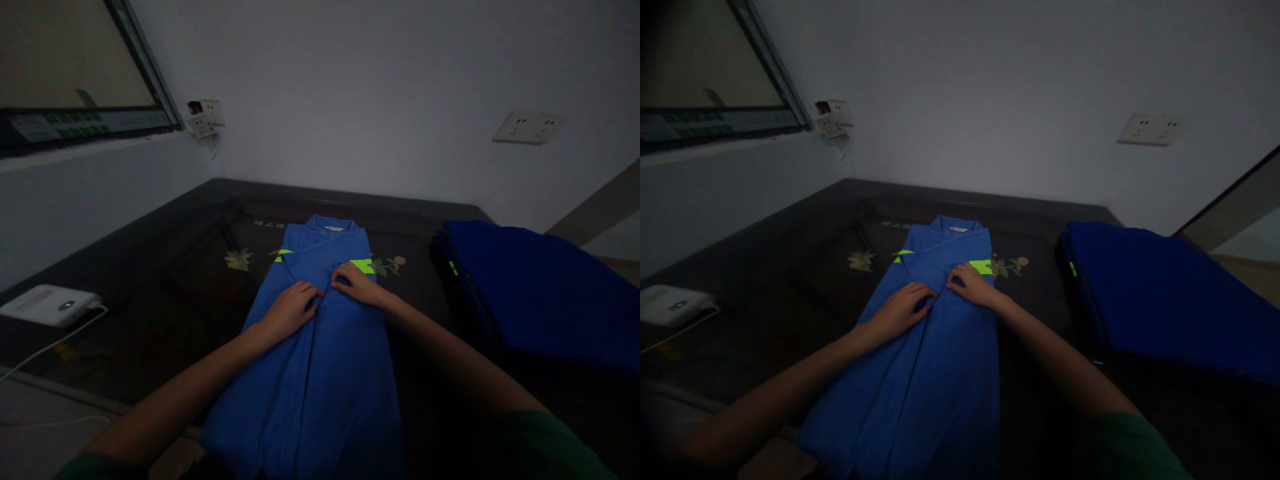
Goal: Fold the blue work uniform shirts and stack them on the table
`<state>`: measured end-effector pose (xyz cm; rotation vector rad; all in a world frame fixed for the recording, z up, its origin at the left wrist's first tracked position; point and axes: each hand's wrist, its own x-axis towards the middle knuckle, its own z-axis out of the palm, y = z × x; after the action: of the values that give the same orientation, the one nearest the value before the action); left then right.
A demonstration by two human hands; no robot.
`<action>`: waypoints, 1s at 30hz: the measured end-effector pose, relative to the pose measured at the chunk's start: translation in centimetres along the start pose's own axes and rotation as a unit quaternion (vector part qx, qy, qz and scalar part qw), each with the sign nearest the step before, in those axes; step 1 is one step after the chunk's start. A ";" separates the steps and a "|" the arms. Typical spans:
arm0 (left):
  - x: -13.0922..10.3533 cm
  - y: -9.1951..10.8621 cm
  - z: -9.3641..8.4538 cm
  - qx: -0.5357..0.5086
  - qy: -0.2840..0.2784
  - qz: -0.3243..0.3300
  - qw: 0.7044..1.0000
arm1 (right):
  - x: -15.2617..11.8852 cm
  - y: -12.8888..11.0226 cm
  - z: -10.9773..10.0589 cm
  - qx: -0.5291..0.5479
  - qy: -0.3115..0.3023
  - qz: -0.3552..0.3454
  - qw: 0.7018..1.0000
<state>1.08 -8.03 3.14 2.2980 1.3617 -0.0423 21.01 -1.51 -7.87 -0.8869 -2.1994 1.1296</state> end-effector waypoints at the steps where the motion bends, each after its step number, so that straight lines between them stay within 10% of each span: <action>1: 0.2 0.0 -0.3 0.007 0.008 0.008 1.000 | 0.0 0.1 0.0 0.003 -0.003 -0.001 1.000; 13: -1.0 0.6 -1.0 0.106 0.004 0.009 0.994 | -0.6 -0.6 -1.7 0.097 -0.030 -0.051 0.994; 22: -1.4 5.2 -0.4 0.058 -0.098 -0.088 0.990 | 3.5 -1.5 -4.8 -0.023 -0.267 -0.119 0.956; 30: -1.6 5.2 0.2 -0.248 -0.067 -0.126 0.958 | 4.5 -1.8 -5.6 0.015 -0.329 -0.144 0.933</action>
<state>4.71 -11.51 5.32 1.6718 1.3985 0.0555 21.36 3.88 -2.78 -0.1450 -2.7034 1.4479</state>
